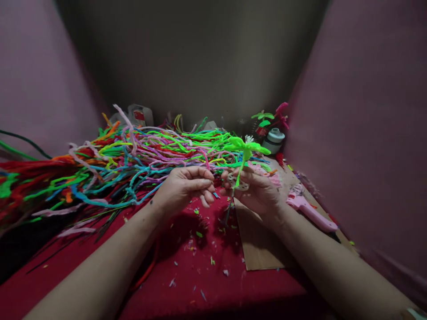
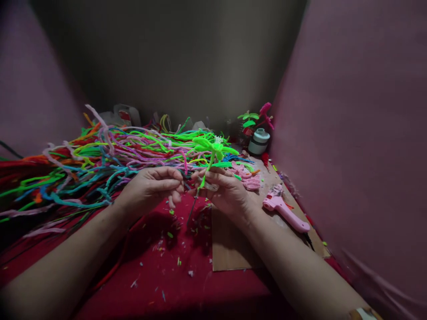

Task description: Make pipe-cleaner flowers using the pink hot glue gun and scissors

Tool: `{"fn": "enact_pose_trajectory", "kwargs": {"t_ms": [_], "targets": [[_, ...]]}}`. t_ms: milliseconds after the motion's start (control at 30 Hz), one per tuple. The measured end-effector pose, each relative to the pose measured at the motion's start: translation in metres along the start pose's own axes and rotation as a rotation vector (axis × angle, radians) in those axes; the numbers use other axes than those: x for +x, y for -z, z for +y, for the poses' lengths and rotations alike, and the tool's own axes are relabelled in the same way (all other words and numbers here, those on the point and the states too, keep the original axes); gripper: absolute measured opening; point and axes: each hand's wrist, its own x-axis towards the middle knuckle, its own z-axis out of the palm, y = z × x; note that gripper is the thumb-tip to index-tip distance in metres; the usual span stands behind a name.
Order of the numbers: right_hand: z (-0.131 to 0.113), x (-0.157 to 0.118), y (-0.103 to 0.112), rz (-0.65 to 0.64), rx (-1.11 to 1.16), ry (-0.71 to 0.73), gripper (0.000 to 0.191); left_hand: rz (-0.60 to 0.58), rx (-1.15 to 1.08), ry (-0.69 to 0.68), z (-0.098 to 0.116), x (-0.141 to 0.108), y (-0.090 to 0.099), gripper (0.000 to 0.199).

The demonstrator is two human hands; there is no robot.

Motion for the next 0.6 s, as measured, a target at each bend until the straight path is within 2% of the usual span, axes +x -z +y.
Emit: {"fn": "enact_pose_trajectory", "kwargs": {"t_ms": [200, 367, 467, 600], "targets": [[0.0047, 0.0007, -0.0006, 0.068, -0.011, 0.016, 0.007, -0.08, -0.076, 0.042, 0.0017, 0.001, 0.0019, 0.009], [0.0067, 0.0003, -0.0015, 0.058, -0.033, 0.037, 0.006, -0.095, -0.08, 0.049, 0.0042, -0.0014, -0.0012, 0.015], [0.007, 0.0, -0.0009, 0.058, -0.042, 0.043, 0.007, -0.077, -0.046, 0.03, 0.0045, -0.0018, -0.0014, 0.012], [0.0065, -0.0003, -0.0017, 0.074, -0.06, 0.038, 0.007, 0.006, 0.027, -0.012, 0.0036, -0.0009, -0.0003, 0.01]]}}
